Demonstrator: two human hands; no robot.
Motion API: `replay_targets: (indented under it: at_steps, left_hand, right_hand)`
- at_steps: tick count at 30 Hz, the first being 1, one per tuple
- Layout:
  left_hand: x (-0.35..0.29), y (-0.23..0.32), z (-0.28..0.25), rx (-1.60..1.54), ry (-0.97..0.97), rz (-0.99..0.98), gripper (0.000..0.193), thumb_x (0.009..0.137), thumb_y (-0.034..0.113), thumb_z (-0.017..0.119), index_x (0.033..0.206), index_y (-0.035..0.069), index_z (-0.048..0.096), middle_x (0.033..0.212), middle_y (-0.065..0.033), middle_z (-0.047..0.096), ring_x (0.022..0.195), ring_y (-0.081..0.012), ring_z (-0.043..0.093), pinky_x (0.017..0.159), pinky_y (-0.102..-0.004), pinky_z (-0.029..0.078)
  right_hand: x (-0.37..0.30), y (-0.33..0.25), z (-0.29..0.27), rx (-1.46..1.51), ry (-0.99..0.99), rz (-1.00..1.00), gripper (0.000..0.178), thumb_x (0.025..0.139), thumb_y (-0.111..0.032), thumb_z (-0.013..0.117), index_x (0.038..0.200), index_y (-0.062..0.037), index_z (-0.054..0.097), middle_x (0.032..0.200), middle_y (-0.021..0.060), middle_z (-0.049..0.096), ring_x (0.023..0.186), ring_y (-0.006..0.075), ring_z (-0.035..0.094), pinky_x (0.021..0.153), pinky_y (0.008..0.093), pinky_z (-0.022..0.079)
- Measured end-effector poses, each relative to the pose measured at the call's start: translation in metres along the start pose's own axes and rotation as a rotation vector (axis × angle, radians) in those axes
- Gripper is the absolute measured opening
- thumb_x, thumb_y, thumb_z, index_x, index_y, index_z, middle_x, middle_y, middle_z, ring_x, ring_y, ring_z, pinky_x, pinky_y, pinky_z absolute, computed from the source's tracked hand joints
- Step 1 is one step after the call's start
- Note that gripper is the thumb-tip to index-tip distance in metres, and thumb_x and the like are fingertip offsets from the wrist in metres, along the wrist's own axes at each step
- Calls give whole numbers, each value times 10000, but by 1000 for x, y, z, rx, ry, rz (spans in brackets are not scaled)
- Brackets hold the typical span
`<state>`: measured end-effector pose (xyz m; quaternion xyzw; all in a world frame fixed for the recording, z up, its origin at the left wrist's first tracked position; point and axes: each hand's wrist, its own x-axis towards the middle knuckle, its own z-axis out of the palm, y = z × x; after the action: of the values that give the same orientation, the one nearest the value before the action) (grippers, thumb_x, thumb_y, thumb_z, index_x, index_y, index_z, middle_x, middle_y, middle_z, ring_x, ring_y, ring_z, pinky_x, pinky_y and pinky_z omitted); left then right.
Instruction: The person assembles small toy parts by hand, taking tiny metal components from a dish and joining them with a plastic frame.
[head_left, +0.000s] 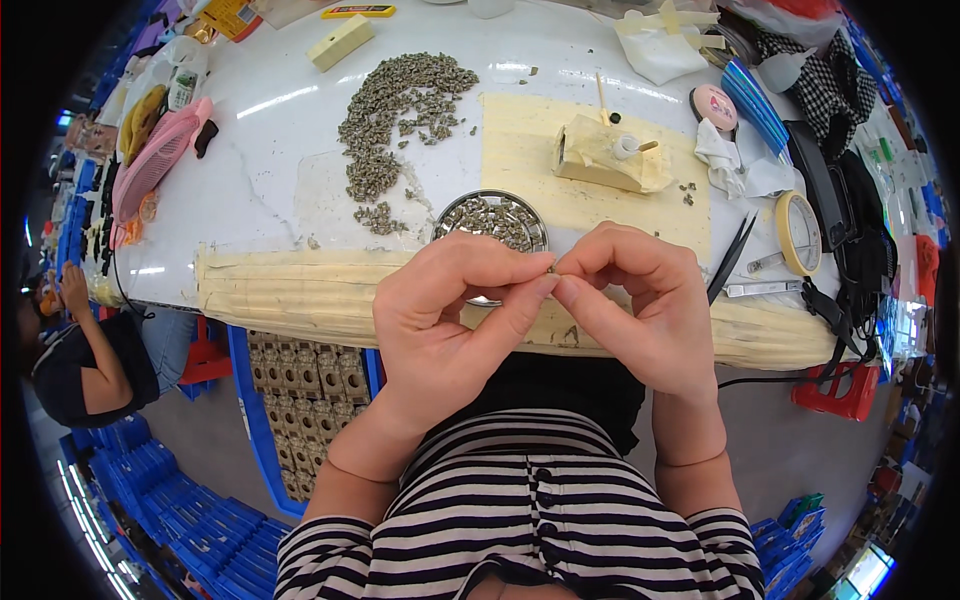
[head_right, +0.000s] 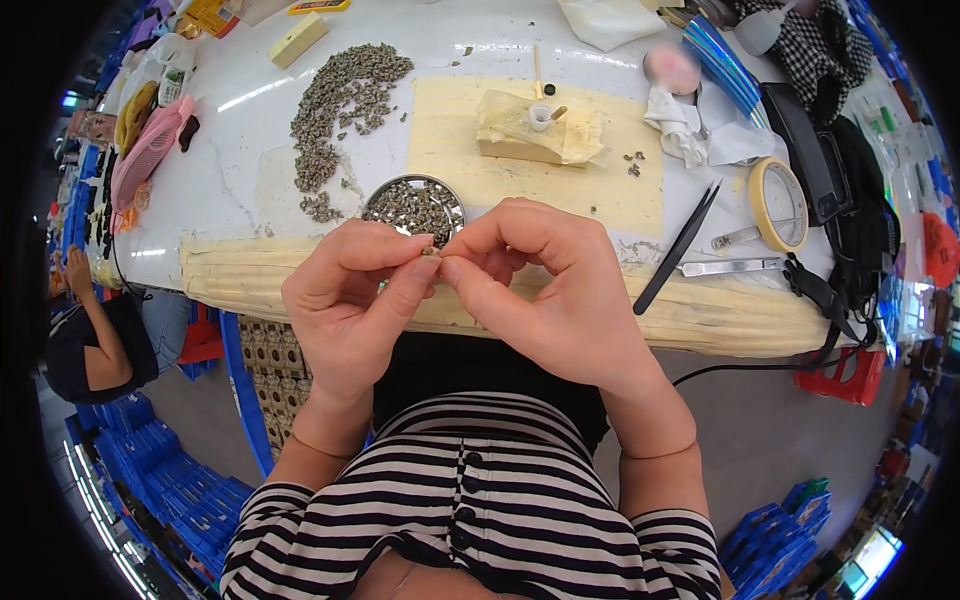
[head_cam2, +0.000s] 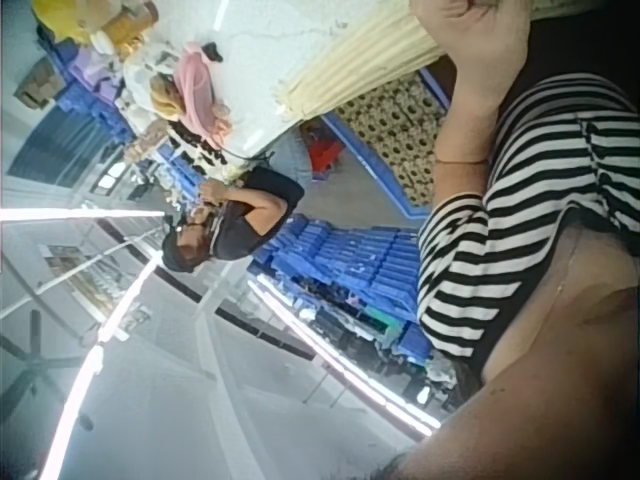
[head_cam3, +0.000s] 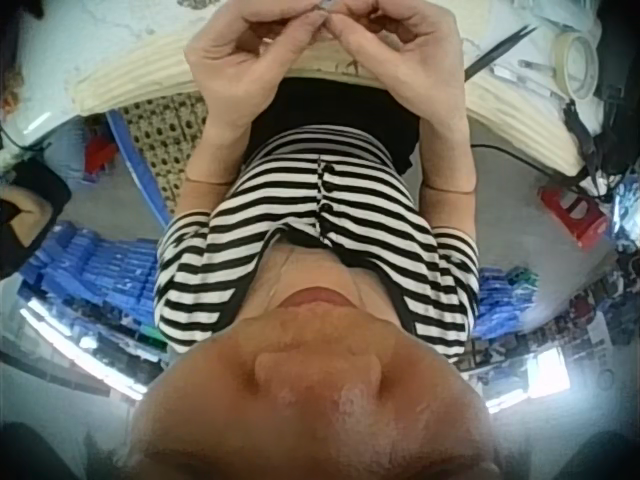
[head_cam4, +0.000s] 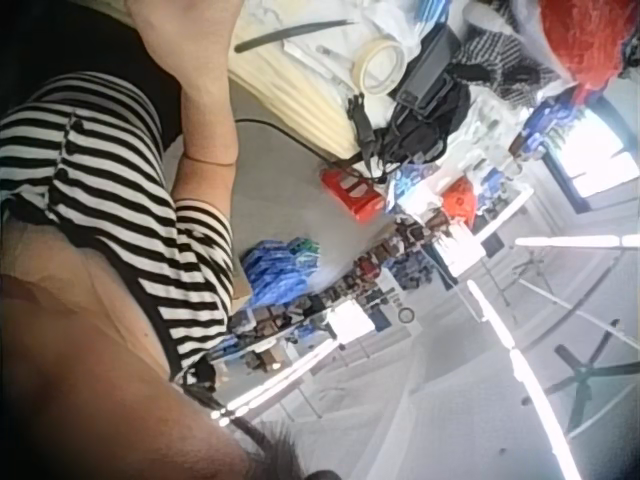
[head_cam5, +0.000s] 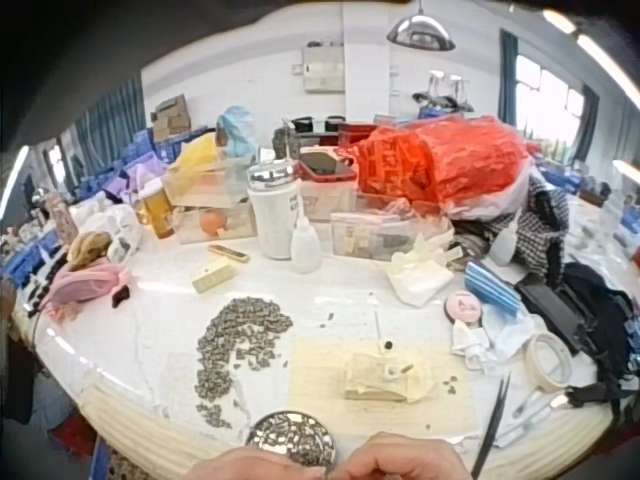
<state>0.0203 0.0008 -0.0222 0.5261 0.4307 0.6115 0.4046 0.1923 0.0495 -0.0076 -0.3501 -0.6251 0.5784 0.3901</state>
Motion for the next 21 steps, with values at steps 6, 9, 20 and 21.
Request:
replay_targets:
  at_steps: [6, 9, 20, 21]
  left_hand:
    - [-2, -1, 0, 13, 1, -6, 187, 825, -98, 703, 1004, -42, 704, 920, -86, 669, 811, -106, 643, 703, -211, 521]
    - [-3, -1, 2, -123, 27, -82, 171, 847, -80, 697, 1016, -53, 683, 913, -85, 675, 810, -110, 651, 711, -215, 532]
    - [-1, 6, 0, -502, 29, -347, 128, 898, -20, 673, 1022, -44, 649, 907, -109, 706, 789, -125, 686, 712, -241, 577]
    - [-2, 5, 1, -506, 28, -337, 128, 897, -21, 674, 1021, -43, 652, 911, -112, 708, 792, -127, 688, 713, -241, 579]
  right_hand:
    - [0, -1, -1, 20, -14, 24, 64, 825, -34, 689, 858, 21, 679, 759, 21, 640, 683, 64, 574, 630, 207, 465]
    - [-1, 1, -1, 34, -16, -4, 60, 814, -28, 694, 852, 15, 679, 752, 21, 637, 677, 66, 569, 627, 212, 463]
    - [4, -3, 7, -581, 258, -588, 206, 648, 35, 762, 825, -45, 693, 752, 59, 621, 670, 214, 577, 590, 292, 464]
    - [5, -3, 8, -618, 270, -640, 225, 632, 36, 767, 827, -48, 694, 752, 60, 618, 672, 223, 577, 586, 299, 466]
